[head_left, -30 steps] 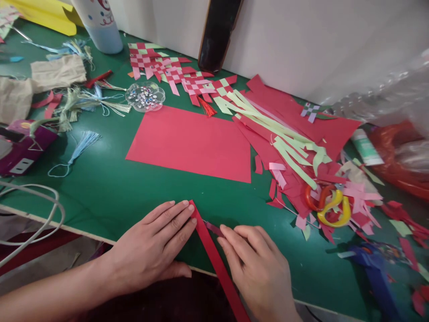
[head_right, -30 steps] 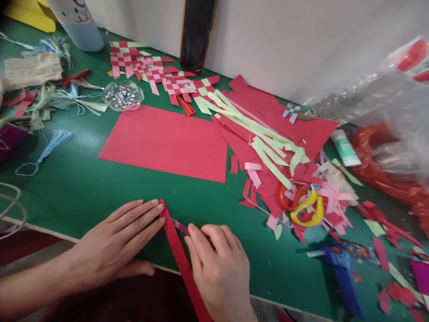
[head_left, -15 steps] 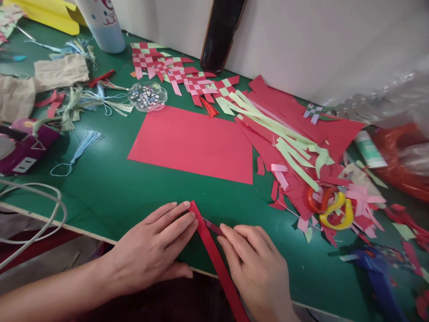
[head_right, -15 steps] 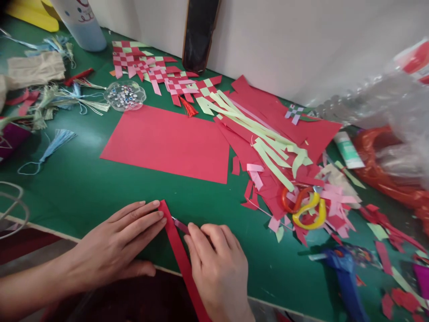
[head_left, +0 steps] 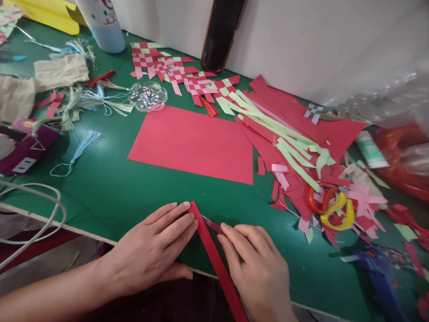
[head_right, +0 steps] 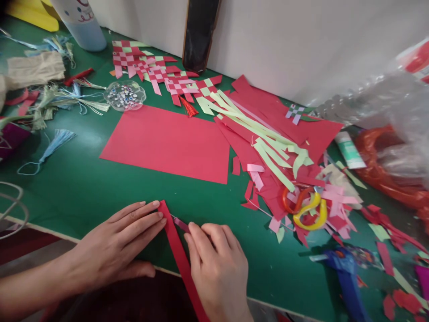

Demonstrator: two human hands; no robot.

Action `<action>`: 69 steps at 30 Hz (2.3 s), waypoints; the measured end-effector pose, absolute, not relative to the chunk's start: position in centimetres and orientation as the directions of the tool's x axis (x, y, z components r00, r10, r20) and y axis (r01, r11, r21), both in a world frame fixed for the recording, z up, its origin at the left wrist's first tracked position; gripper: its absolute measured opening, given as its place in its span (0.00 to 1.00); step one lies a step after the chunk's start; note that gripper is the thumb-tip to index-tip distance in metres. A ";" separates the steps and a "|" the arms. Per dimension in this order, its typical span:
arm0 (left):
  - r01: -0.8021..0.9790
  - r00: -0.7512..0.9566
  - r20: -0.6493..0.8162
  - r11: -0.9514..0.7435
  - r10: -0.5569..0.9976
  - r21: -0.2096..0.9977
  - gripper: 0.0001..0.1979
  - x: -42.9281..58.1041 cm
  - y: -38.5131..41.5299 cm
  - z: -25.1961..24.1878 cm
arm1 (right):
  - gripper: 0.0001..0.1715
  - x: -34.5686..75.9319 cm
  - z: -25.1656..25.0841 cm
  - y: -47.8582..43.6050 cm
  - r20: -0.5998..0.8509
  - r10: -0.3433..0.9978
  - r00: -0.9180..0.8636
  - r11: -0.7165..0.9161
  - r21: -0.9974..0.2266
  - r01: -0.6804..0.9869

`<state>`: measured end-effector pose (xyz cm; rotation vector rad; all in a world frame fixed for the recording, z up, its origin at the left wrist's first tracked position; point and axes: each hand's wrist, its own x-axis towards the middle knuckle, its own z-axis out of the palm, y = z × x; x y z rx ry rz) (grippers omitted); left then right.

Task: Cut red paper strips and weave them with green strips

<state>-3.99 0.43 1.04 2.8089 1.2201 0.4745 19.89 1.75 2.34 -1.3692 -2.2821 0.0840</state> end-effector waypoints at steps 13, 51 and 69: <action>0.707 0.644 0.244 -0.686 0.725 0.172 0.36 -4.0 0.3 0.9 | 0.08 19.2 2.2 2.0 0.394 0.843 -0.366 0.489 -0.280 0.826; 0.710 0.640 0.255 -0.685 0.725 0.164 0.34 -4.0 0.6 1.3 | 0.05 18.3 1.9 2.5 0.389 0.851 -0.353 0.474 -0.279 0.835; 0.751 0.601 0.198 -0.632 0.775 0.193 0.19 -2.7 1.8 2.4 | 0.09 24.6 1.5 3.8 0.459 0.836 -0.301 0.379 -0.085 0.921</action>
